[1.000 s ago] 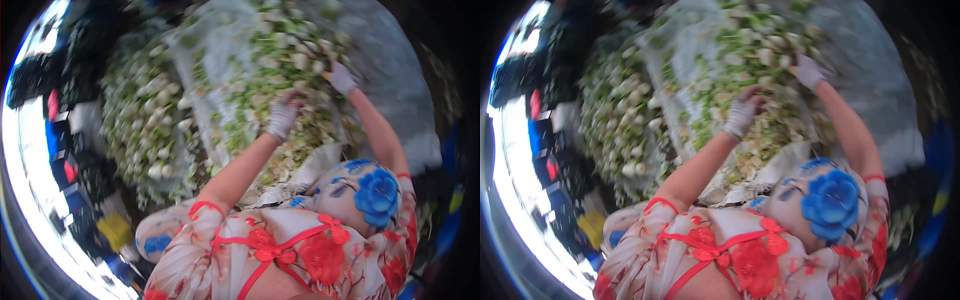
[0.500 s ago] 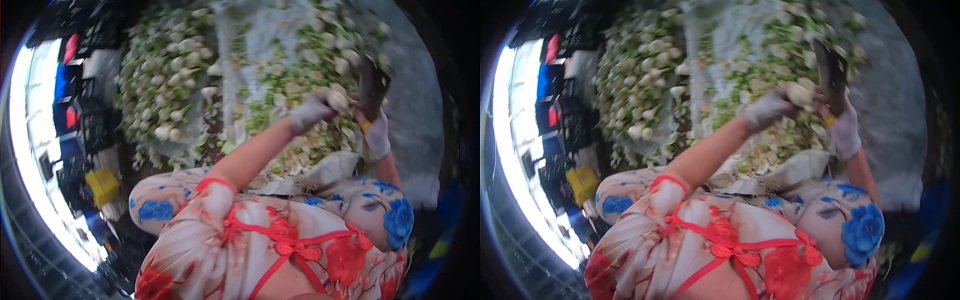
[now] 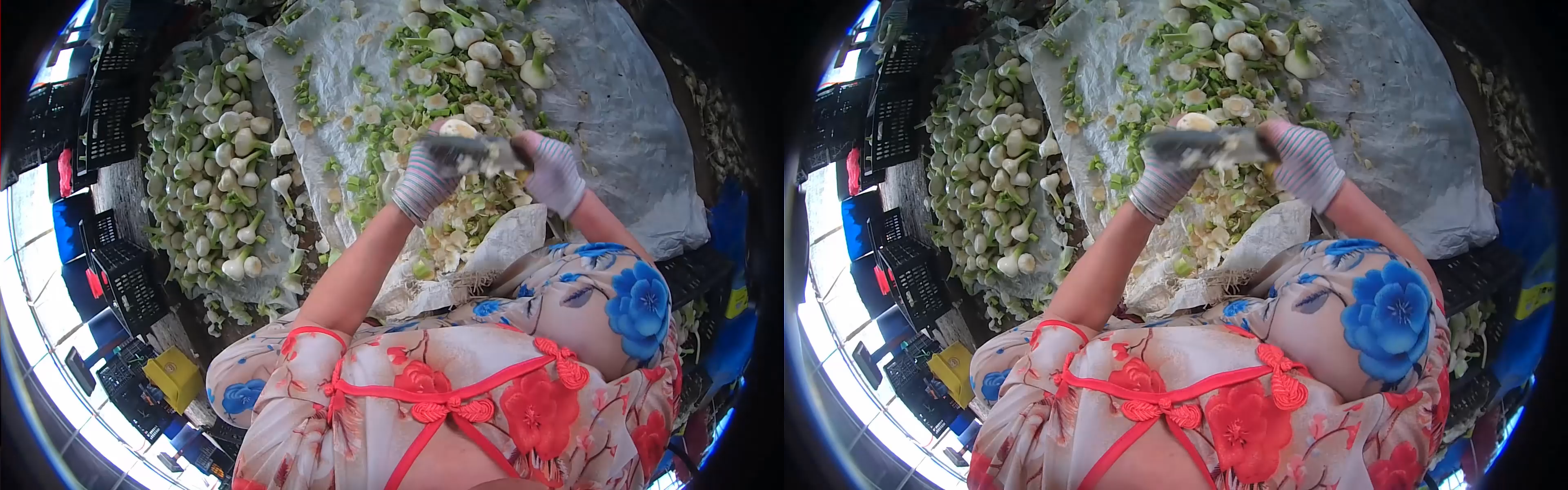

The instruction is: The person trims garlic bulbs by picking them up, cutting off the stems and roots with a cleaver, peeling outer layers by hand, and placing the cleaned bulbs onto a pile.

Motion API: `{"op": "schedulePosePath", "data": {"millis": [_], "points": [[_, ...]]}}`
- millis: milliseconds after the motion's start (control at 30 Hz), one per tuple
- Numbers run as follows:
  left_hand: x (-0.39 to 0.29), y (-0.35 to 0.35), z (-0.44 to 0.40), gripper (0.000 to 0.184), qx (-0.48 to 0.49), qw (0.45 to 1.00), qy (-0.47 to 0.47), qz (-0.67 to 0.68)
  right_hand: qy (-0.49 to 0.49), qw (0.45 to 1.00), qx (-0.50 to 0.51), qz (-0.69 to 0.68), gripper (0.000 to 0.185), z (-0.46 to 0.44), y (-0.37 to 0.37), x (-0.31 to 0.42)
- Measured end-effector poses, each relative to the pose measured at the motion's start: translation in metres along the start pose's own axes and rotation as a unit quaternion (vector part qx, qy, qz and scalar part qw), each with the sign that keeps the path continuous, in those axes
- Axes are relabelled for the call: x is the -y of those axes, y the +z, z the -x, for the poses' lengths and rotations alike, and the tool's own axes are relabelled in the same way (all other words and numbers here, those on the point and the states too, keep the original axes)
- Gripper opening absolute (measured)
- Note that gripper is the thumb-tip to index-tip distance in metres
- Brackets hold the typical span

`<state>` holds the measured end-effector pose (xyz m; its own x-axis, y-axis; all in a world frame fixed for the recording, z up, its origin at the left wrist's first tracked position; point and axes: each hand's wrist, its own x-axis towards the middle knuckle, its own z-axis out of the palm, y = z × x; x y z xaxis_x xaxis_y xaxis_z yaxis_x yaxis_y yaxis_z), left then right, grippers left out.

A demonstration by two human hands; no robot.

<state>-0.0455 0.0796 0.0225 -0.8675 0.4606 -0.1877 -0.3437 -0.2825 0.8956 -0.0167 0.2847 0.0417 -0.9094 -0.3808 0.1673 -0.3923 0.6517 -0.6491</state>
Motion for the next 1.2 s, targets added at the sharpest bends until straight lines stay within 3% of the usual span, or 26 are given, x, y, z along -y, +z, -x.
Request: {"op": "schedulePosePath", "data": {"millis": [33,67,167,233,300,333,367,400,433,500,567,633,667,733,767,800,833,900,933,1000,1067,1100,1133,1167,1200], "points": [[-0.002,0.002,0.0,0.036,-0.051,0.978,0.028,-0.2,0.119,0.99,0.029,0.077,0.027,0.006,0.011,-0.023],[-0.006,0.001,-0.003,0.036,-0.05,0.977,0.037,-0.201,0.23,0.959,0.053,0.155,0.022,0.01,0.016,-0.045],[-0.003,-0.01,-0.004,0.049,-0.069,0.939,-0.065,-0.331,0.182,0.972,-0.021,0.146,0.018,0.044,0.021,-0.086],[-0.011,-0.01,0.0,0.06,-0.145,0.972,-0.058,-0.177,0.215,0.966,-0.038,0.139,0.018,0.031,0.017,-0.052],[-0.014,-0.027,-0.008,0.061,-0.132,0.975,-0.055,-0.168,0.155,0.98,-0.113,-0.063,0.02,0.027,0.018,-0.032],[-0.016,-0.033,-0.009,0.055,-0.137,0.988,-0.071,0.018,0.156,0.979,-0.112,-0.063,0.02,0.025,0.019,-0.025],[-0.017,-0.037,-0.011,0.049,-0.137,0.966,-0.083,0.203,0.084,0.996,-0.004,-0.014,0.023,0.022,0.019,-0.02],[-0.014,-0.034,-0.016,0.037,-0.188,0.953,-0.056,0.232,0.01,0.994,0.103,0.036,0.026,0.017,0.019,-0.013],[-0.011,-0.032,-0.019,0.037,-0.188,0.953,-0.055,0.232,-0.035,0.998,0.044,0.042,0.032,0.014,0.017,0.002],[-0.006,-0.025,-0.023,0.031,-0.291,0.898,-0.149,0.295,-0.066,0.992,0.005,0.103,0.031,0.004,0.017,0.011],[0.0,-0.014,-0.017,0.03,-0.249,0.887,-0.18,0.346,-0.057,0.992,-0.013,0.114,0.031,-0.002,0.018,0.002],[-0.01,-0.003,-0.016,0.029,-0.128,0.845,-0.26,0.449,-0.054,0.99,-0.032,0.126,0.032,-0.008,0.018,-0.005],[-0.003,-0.003,-0.017,0.029,-0.128,0.846,-0.259,0.449,-0.072,0.986,-0.057,0.14,0.033,-0.01,0.017,-0.008],[0.023,-0.009,-0.017,0.029,-0.206,0.876,-0.128,0.417,-0.06,0.981,-0.066,0.17,0.03,-0.009,0.014,-0.016],[0.03,-0.015,-0.029,0.023,-0.353,0.886,-0.166,0.249,-0.058,0.98,-0.069,0.178,0.03,-0.006,0.015,-0.029],[0.015,-0.023,-0.013,0.019,-0.311,0.931,-0.117,0.155,0.107,0.977,-0.049,0.177,0.027,0.002,0.02,-0.05],[-0.009,-0.036,-0.011,0.019,-0.262,0.943,-0.058,0.198,0.268,0.948,-0.033,0.17,0.024,0.01,0.019,-0.075],[-0.041,-0.126,0.003,0.017,-0.188,0.919,0.106,0.329,0.314,0.933,-0.059,0.166,0.022,0.013,-0.004,-0.108],[-0.057,-0.178,0.012,0.023,-0.144,0.883,0.165,0.414,0.315,0.933,-0.13,0.117,0.024,0.005,-0.02,-0.101],[-0.107,-0.194,0.037,0.042,-0.324,0.82,0.256,0.397,0.286,0.929,-0.235,-0.027,0.025,-0.005,-0.012,-0.136],[-0.097,-0.189,0.034,0.061,-0.457,0.779,0.204,0.377,0.215,0.93,-0.29,-0.069,0.03,-0.033,-0.029,-0.138],[-0.08,-0.19,0.024,0.049,-0.461,0.782,0.133,0.399,0.261,0.921,-0.202,-0.209,0.033,-0.051,-0.041,-0.14],[-0.063,-0.179,0.019,0.041,-0.408,0.827,0.059,0.382,0.256,0.894,-0.18,-0.321,0.034,-0.063,-0.034,-0.158],[-0.026,-0.201,0.012,0.033,-0.241,0.877,0.021,0.414,0.334,0.862,-0.163,-0.345,0.034,-0.069,-0.043,-0.142],[-0.013,-0.172,-0.001,0.028,-0.185,0.897,-0.011,0.401,0.378,0.823,-0.146,-0.398,0.035,-0.07,-0.045,-0.137]]}}
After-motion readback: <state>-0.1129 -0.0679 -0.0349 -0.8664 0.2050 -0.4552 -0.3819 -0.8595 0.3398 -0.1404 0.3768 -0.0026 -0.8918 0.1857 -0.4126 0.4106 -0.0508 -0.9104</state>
